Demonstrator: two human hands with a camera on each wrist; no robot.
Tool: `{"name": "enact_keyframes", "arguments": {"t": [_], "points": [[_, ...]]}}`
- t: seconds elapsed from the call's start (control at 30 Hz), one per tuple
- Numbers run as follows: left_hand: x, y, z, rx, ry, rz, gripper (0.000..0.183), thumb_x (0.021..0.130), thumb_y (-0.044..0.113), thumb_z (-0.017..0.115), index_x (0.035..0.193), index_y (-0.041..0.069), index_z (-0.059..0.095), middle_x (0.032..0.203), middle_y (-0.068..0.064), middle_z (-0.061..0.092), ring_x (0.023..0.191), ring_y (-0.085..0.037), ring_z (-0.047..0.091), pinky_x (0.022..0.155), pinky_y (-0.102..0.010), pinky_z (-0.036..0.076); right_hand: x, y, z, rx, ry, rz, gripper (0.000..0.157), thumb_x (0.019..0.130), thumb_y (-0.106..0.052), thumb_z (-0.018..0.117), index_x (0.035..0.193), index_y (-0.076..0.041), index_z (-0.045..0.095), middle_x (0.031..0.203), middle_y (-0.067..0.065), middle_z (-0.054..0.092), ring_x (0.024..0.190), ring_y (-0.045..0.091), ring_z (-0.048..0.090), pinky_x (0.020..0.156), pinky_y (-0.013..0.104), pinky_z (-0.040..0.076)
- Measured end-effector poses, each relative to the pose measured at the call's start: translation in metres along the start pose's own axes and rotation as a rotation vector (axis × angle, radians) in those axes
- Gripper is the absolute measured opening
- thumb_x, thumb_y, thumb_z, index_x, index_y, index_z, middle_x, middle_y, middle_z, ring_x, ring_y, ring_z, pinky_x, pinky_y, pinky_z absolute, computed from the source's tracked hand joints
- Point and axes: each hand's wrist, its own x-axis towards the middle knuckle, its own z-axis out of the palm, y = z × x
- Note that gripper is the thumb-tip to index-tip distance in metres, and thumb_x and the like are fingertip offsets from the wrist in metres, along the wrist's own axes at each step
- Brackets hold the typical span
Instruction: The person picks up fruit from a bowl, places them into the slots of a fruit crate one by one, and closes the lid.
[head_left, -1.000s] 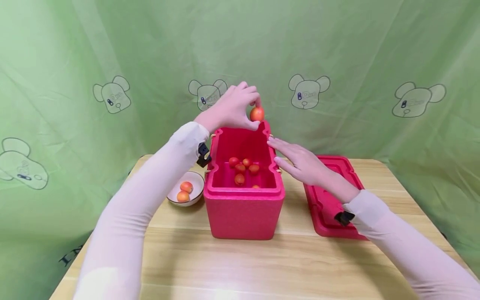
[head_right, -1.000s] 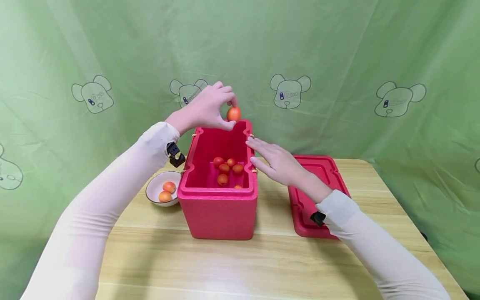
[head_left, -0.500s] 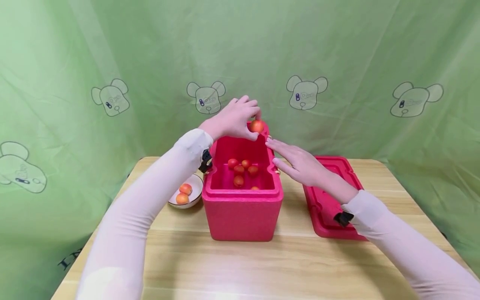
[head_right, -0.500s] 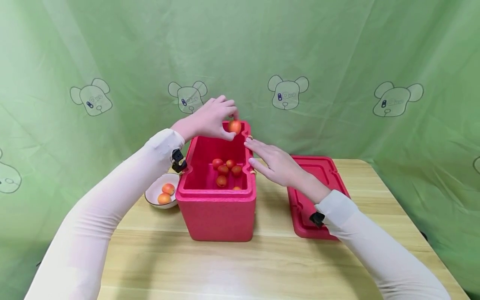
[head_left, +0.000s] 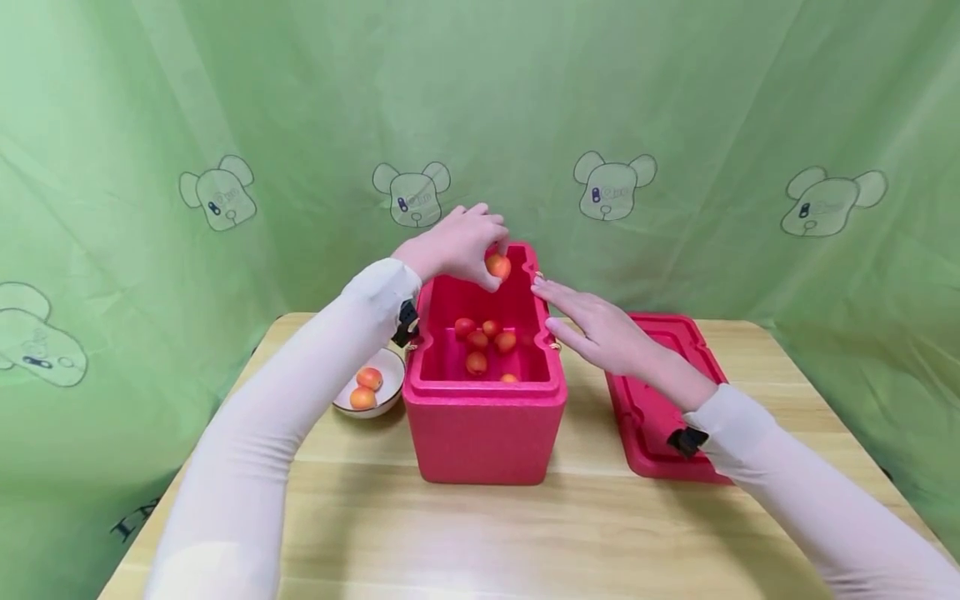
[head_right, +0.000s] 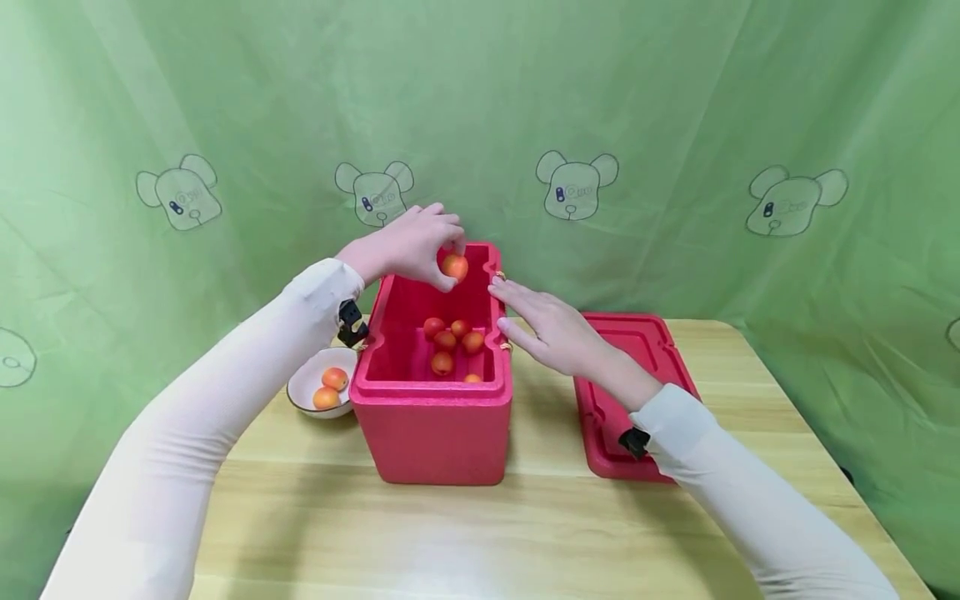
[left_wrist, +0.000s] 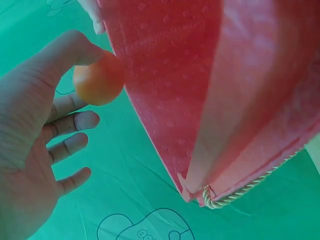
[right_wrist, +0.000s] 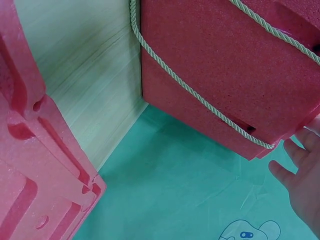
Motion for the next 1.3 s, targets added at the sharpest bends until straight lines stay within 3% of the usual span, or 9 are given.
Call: {"name": "enact_keyframes", "arguments": {"t": [0.37, 0.83, 1.07, 1.3], "points": [[-0.003, -0.004, 0.002, -0.02, -0.08, -0.034, 0.035, 0.078, 0.037, 0.078, 0.104, 0.016, 0.069, 0.113, -0.001, 0.059, 0.117, -0.023, 0.044, 0.099, -0.045, 0.038, 0.001, -0.003, -0.002, 0.013, -0.005, -0.006, 0.062, 0.103, -0.037, 0.054, 0.16, -0.022, 0.034, 0.167, 0.001, 0.032, 0.154, 0.026, 0.032, 0.119, 0.057, 0.033], [-0.01, -0.009, 0.013, -0.007, -0.121, -0.068, 0.036, 0.077, 0.037, 0.078, 0.102, 0.015, 0.066, 0.116, -0.003, 0.059, 0.117, -0.024, 0.044, 0.103, -0.048, 0.036, 0.0, 0.0, 0.001, 0.012, 0.01, -0.009, 0.062, 0.103, -0.037, 0.054, 0.16, -0.023, 0.033, 0.167, 0.0, 0.032, 0.153, 0.028, 0.034, 0.118, 0.057, 0.034], [-0.012, -0.012, 0.021, -0.036, -0.106, -0.074, 0.044, 0.077, 0.042, 0.081, 0.109, 0.017, 0.066, 0.13, -0.005, 0.058, 0.126, -0.026, 0.043, 0.112, -0.054, 0.033, -0.001, 0.0, 0.002, 0.02, 0.0, 0.0, 0.063, 0.103, -0.039, 0.054, 0.16, -0.023, 0.033, 0.167, -0.002, 0.031, 0.154, 0.025, 0.033, 0.117, 0.058, 0.035], [-0.014, -0.015, 0.017, -0.01, -0.063, -0.056, 0.046, 0.077, 0.045, 0.08, 0.11, 0.017, 0.065, 0.125, -0.006, 0.06, 0.117, -0.023, 0.045, 0.102, -0.048, 0.037, 0.0, -0.002, -0.001, 0.019, 0.001, 0.005, 0.063, 0.103, -0.039, 0.054, 0.16, -0.022, 0.034, 0.167, -0.001, 0.032, 0.154, 0.025, 0.033, 0.118, 0.058, 0.034]]}}
